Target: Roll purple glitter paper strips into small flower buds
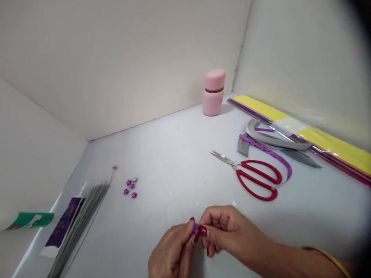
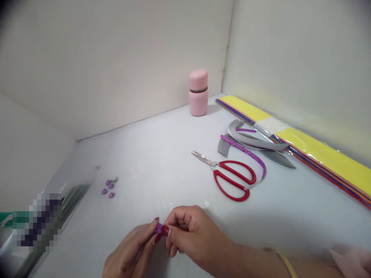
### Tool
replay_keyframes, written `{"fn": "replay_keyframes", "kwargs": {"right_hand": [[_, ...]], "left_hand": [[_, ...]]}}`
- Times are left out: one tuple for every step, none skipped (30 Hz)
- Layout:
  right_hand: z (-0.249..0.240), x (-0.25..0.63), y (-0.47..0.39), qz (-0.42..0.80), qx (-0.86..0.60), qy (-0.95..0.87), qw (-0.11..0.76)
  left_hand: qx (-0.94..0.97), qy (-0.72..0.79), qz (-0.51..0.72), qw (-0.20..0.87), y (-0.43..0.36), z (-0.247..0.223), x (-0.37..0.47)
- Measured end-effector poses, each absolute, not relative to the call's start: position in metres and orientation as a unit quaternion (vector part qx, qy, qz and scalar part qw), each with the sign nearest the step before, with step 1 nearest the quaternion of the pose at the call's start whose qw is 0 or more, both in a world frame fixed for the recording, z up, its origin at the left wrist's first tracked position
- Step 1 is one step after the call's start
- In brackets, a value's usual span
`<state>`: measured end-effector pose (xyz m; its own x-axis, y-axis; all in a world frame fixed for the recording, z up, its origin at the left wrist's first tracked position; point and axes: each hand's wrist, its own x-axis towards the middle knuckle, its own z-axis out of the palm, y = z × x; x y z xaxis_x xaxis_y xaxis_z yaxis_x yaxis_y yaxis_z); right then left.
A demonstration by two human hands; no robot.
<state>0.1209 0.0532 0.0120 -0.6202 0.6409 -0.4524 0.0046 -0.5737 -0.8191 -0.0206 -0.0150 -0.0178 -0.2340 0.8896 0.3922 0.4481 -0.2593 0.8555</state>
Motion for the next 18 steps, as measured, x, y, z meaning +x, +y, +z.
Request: {"fn": "replay_keyframes", "kwargs": {"right_hand": [[0.012, 0.121, 0.053, 0.797, -0.386, -0.417, 0.204], [0.011, 0.121, 0.053, 0.797, -0.384, -0.417, 0.208], [0.011, 0.121, 0.053, 0.797, -0.381, -0.419, 0.210], [0.011, 0.122, 0.053, 0.798, -0.379, -0.419, 0.209], [0.011, 0.122, 0.053, 0.800, -0.378, -0.420, 0.204], [0.011, 0.122, 0.053, 0.802, -0.376, -0.420, 0.198], [0.011, 0.123, 0.054, 0.803, -0.376, -0.421, 0.190], [0.011, 0.123, 0.054, 0.805, -0.377, -0.420, 0.182], [0.011, 0.123, 0.055, 0.806, -0.378, -0.420, 0.176], [0.010, 0.123, 0.055, 0.807, -0.378, -0.419, 0.173], [0.010, 0.123, 0.055, 0.806, -0.376, -0.422, 0.174], [0.010, 0.123, 0.054, 0.802, -0.375, -0.429, 0.178], [0.010, 0.123, 0.054, 0.795, -0.375, -0.440, 0.184], [0.010, 0.123, 0.054, 0.786, -0.376, -0.453, 0.190], [0.010, 0.122, 0.054, 0.775, -0.379, -0.466, 0.195], [0.010, 0.122, 0.053, 0.766, -0.382, -0.477, 0.199], [0.009, 0.122, 0.053, 0.759, -0.386, -0.485, 0.200], [0.009, 0.122, 0.053, 0.754, -0.390, -0.489, 0.200]], "left_hand": [[0.578, 0.575, 0.540, 0.209, -0.015, -0.017, -0.021], [0.568, 0.574, 0.544, 0.229, -0.015, -0.016, -0.021], [0.550, 0.571, 0.548, 0.267, -0.014, -0.014, -0.021], [0.523, 0.567, 0.551, 0.318, -0.013, -0.011, -0.022], [0.485, 0.563, 0.552, 0.379, -0.011, -0.009, -0.023], [0.439, 0.562, 0.548, 0.438, -0.009, -0.006, -0.024], [0.389, 0.560, 0.545, 0.488, -0.007, -0.003, -0.024], [0.346, 0.559, 0.541, 0.525, -0.006, -0.001, -0.025], [0.306, 0.561, 0.535, 0.553, -0.004, 0.001, -0.025], [0.270, 0.565, 0.530, 0.573, -0.003, 0.002, -0.025], [0.240, 0.570, 0.523, 0.586, -0.003, 0.003, -0.024], [0.217, 0.578, 0.516, 0.594, -0.002, 0.003, -0.024], [0.200, 0.587, 0.509, 0.597, -0.003, 0.004, -0.023], [0.194, 0.599, 0.505, 0.591, -0.003, 0.004, -0.023], [0.200, 0.610, 0.504, 0.577, -0.004, 0.004, -0.022], [0.215, 0.620, 0.508, 0.558, -0.005, 0.005, -0.021], [0.235, 0.629, 0.513, 0.535, -0.006, 0.006, -0.019], [0.256, 0.635, 0.520, 0.511, -0.007, 0.007, -0.018]]}}
